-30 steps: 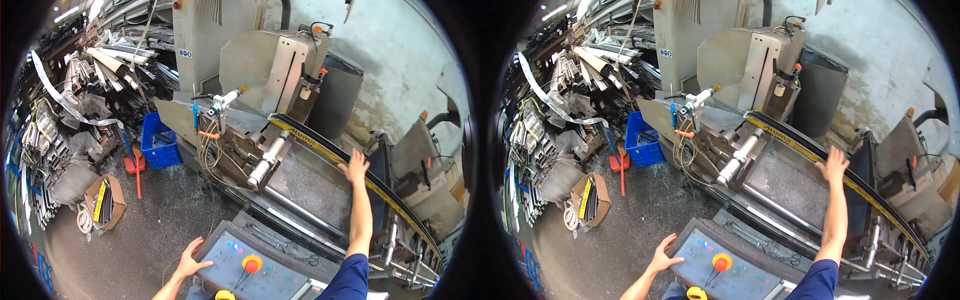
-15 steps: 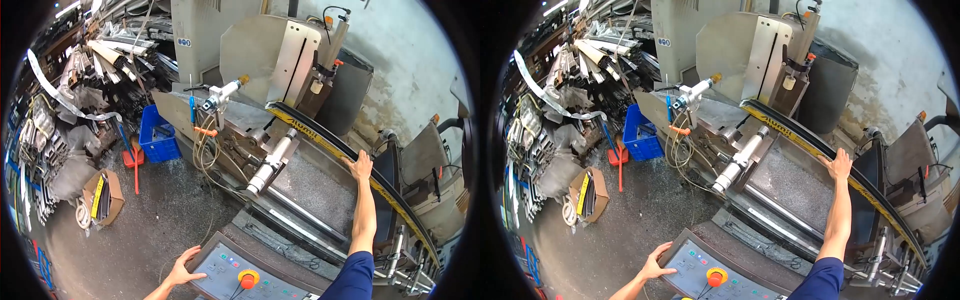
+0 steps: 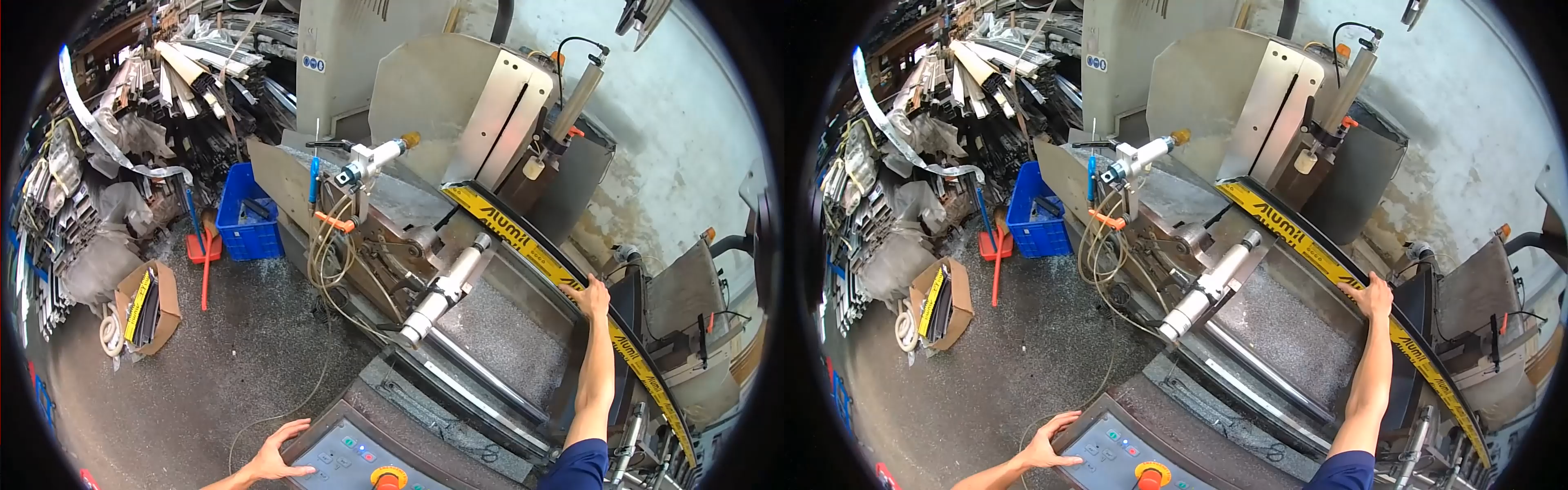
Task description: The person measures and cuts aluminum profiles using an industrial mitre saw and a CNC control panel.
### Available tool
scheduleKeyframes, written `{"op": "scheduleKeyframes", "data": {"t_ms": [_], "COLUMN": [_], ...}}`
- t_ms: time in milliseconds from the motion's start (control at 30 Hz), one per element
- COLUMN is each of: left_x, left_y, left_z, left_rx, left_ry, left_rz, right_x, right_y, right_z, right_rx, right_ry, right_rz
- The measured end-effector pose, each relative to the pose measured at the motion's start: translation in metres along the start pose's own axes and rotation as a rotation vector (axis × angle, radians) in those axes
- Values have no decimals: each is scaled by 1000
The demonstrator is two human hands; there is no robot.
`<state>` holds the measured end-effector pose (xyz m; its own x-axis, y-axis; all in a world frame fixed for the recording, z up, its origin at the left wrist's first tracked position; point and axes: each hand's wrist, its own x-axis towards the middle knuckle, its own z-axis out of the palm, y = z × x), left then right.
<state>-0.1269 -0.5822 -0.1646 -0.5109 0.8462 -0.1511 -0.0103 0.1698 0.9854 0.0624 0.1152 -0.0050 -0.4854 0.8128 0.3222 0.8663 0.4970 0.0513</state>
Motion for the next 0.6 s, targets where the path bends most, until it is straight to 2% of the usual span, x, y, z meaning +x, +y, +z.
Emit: {"op": "scheduleKeyframes", "data": {"t_ms": [267, 333, 600], "left_x": [1, 1, 1], "left_y": [2, 4, 5], "left_z": [-1, -3, -2], "left_rx": [-22, 235, 204], "left_ry": [-3, 5, 4], "left_rz": [10, 63, 2], "right_x": [0, 0, 1], "right_y": [0, -2, 1], "right_z": [-1, -1, -1], "right_rx": [-6, -11, -32], "right_ry": [6, 5, -5], "right_rz": [-4, 0, -12]}}
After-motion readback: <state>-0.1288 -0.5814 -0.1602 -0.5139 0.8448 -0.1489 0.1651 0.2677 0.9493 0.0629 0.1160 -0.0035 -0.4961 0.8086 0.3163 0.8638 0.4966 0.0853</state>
